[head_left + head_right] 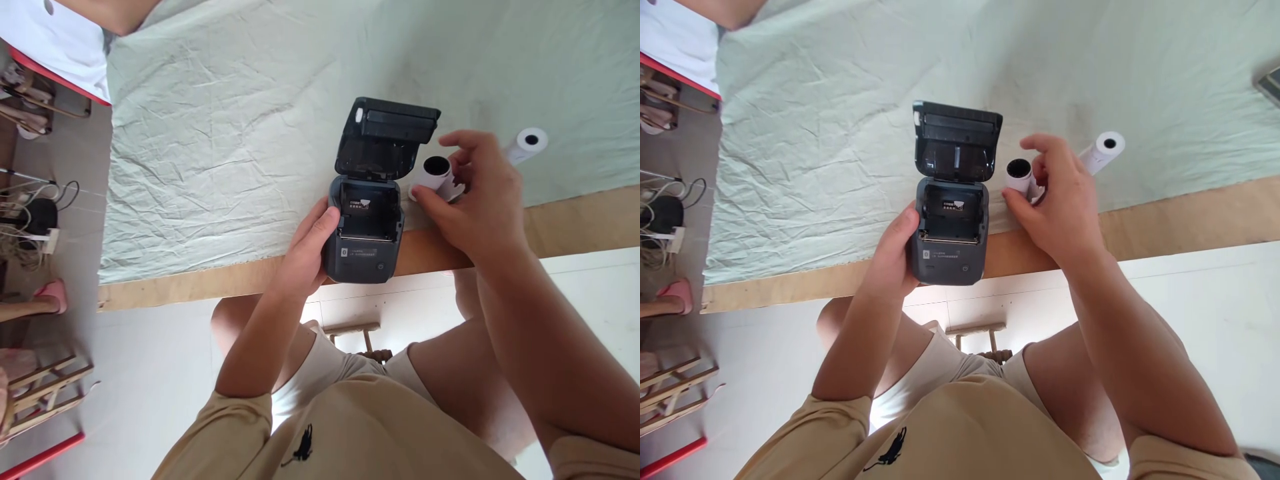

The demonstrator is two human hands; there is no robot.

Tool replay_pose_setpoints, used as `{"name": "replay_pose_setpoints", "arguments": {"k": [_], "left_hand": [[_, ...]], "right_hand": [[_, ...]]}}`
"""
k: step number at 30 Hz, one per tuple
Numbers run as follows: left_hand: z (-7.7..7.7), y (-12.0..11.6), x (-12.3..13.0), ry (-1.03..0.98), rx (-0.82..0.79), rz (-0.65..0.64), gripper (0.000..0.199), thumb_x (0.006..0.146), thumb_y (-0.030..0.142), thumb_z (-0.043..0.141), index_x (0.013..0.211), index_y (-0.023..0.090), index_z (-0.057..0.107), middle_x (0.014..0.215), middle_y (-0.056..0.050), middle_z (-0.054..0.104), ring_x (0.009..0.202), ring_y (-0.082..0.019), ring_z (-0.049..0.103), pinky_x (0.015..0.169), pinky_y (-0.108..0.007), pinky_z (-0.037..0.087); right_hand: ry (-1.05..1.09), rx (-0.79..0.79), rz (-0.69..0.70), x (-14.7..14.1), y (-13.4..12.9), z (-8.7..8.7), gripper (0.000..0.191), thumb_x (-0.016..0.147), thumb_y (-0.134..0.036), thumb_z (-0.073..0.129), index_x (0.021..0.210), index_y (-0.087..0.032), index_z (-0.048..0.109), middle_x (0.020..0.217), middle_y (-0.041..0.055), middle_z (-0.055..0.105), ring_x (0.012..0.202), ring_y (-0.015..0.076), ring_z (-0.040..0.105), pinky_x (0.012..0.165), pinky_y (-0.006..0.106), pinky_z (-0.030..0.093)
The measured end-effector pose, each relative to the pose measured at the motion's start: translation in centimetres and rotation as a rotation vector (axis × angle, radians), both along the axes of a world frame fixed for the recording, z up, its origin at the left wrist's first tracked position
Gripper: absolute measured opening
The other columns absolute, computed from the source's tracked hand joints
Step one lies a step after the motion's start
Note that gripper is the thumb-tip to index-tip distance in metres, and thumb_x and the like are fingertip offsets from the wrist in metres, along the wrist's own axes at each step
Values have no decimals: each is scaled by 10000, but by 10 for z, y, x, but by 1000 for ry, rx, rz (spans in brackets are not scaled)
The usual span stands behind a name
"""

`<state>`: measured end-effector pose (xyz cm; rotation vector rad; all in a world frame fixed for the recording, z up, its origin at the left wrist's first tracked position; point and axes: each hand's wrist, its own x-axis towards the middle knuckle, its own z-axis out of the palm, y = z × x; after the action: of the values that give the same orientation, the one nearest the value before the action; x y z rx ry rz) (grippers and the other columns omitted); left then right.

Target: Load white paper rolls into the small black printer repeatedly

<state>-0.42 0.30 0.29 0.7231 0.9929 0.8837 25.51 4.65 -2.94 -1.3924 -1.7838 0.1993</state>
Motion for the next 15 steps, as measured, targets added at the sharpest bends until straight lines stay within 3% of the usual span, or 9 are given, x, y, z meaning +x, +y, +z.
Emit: {"name": "replay_pose_setpoints", "arguments": {"k": [3,5,8,11,15], "left_hand": [[2,0,1,7,3,-5,629,999,773,697,1436,323,737,1188,-60,869,969,-290,852,622,-330,639],[3,0,2,3,20,3,606,998,761,708,1401,310,751,1203,-62,865,971,-286,847,625,-328,632],[4,0,4,-5,40,19,566,998,742,724,1343,295,766,1169,-57,855,981,-282,845,673,-339,650],[4,0,4,9,35,26,584,979,746,751,1340,286,761,1114,-51,846,982,-282,844,694,-346,663],[3,0,3,0,39,30,589,972,751,760,1343,293,758,1196,-55,849,1081,-302,843,734,-345,678]], "right_hand": [[185,80,1,-8,-12,21,465,894,-214,758,1340,-332,703,1062,45,651,749,191,648,651,370,556],[268,166,44,-18,-21,36,426,919,-247,726,1328,-368,733,1106,48,651,834,211,677,635,363,533],[333,180,178,-38,-31,54,379,966,-267,705,1331,-358,749,1242,78,733,1006,267,754,730,415,615],[145,252,255,-55,-32,59,380,943,-125,671,1269,-314,721,1132,57,828,964,262,802,801,427,653],[-87,194,193,-61,-28,54,334,923,-29,627,1113,-286,725,1057,34,865,917,260,817,796,414,633]]}}
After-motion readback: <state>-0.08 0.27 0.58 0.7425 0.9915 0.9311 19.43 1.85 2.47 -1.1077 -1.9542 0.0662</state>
